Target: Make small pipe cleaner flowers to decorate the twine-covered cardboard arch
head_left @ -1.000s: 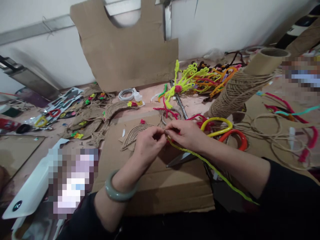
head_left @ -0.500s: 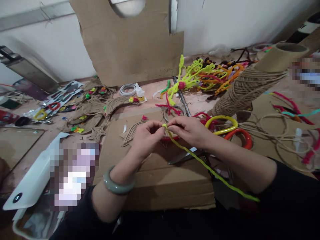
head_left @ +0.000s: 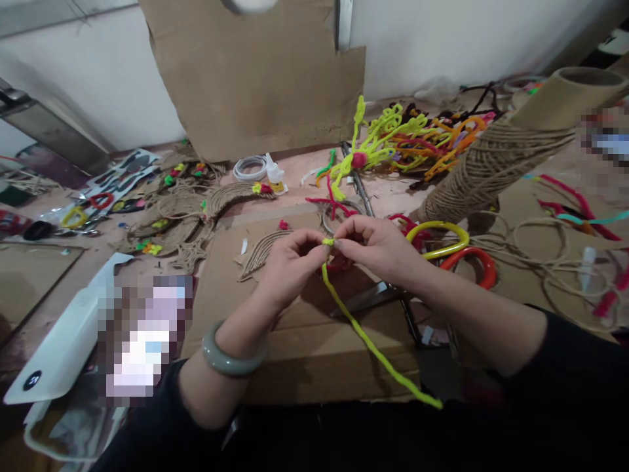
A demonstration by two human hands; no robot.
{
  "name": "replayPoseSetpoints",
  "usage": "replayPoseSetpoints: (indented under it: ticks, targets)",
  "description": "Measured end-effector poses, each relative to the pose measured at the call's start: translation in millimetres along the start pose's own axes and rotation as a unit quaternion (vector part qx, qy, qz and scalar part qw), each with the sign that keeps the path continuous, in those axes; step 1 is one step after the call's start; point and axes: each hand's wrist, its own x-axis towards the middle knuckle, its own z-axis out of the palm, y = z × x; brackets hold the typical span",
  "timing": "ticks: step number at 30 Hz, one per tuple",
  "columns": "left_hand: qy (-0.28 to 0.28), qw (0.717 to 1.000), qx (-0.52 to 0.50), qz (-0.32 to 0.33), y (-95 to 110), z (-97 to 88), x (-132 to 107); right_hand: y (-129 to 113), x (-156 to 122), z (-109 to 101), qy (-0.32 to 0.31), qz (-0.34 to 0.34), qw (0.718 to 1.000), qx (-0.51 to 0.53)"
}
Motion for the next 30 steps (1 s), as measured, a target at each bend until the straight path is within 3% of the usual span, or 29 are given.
replayPoseSetpoints:
  ticks: [5,10,15,20,23,30]
  targets:
    - [-0.012,1.0,0.014,-0.007,-1,0.0,0,8,3,-3,0.011,-0.056,0.997,-0.044]
    - [-0.033,0.997,-0.053,-0.048,-3,1.1,0,10,5,-7,0.026,-0.117,0.986,-0.116]
    - [-0.04,0.985,-0.125,-0.111,-3,-1.6,1,9,2,-11,0.02,-0.199,0.954,-0.224]
    - [-0.078,0.971,-0.153,-0.164,0,-3.8,2,9,0,-15,-0.017,-0.238,0.927,-0.288]
    - [-0.092,0.97,-0.157,-0.163,-1,-3.4,2,10,-1,-15,-0.019,-0.257,0.917,-0.303]
    - [-0.08,0.991,-0.075,-0.082,-3,-3.7,0,10,-1,-15,-0.002,-0.247,0.903,-0.352]
